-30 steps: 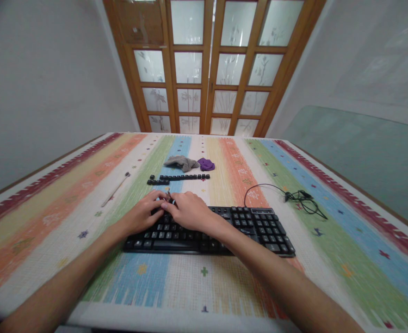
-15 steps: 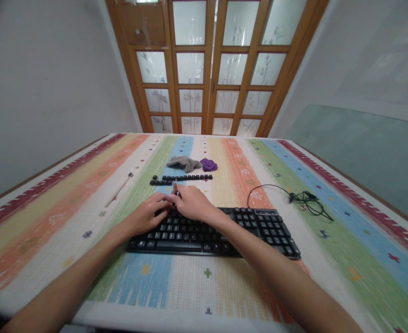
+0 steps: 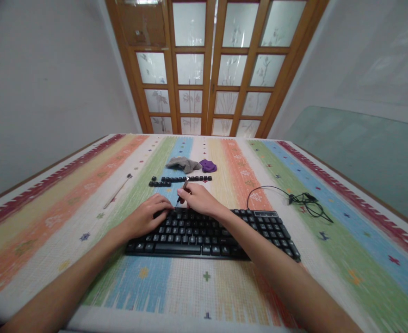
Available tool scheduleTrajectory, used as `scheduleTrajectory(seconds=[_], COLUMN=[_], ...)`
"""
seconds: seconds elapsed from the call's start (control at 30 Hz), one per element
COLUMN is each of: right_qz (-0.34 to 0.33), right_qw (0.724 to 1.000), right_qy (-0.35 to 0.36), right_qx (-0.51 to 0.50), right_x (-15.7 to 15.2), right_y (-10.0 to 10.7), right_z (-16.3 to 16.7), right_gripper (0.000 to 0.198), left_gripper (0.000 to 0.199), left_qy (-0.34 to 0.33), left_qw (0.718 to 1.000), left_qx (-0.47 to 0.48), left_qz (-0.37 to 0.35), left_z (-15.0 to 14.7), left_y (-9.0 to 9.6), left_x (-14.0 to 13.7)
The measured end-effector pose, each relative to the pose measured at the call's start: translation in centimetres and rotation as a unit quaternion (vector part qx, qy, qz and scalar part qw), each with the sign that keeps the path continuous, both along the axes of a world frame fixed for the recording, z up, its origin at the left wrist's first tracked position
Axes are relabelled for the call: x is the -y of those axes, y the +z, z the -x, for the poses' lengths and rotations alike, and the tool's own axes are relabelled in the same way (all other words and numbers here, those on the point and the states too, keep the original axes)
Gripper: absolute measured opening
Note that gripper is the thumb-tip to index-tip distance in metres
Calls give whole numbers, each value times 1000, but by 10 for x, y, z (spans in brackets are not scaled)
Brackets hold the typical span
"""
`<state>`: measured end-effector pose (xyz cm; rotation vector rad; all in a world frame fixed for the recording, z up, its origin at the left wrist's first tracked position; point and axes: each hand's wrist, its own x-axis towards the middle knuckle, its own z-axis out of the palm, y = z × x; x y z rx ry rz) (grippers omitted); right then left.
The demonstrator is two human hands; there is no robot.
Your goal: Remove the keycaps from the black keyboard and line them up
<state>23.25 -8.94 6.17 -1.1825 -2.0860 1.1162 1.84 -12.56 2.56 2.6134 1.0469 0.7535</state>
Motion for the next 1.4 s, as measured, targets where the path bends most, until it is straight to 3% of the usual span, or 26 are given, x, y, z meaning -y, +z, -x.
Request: scheduleTrajectory(seconds=[0.17,0.37,0.73,1.0,1.4], right_qz=[-20,-49,-137,-142,-198], right_qw=[999,997,981,975,962], right_qy=[17,38,134,170,190], right_qx=[-25,-46,-19,-19,15], right_x=[6,16,23,19,18], right_y=[7,13,38,45,44], right_z=[-8,-10,-13,-16,-15], right_gripper=[22,23,18,18,21], left_gripper=[21,35,44,36,32], left_qy=[13,30,21,25,11], left_qw=[999,991,940,923,923], left_qx=[32,100,258,267,274], left_qz=[12,83,222,275,270], left_z=[-1,-4,-1,-3,-1], left_y=[5,9,6,11,6], left_x=[4,7,1,4,3])
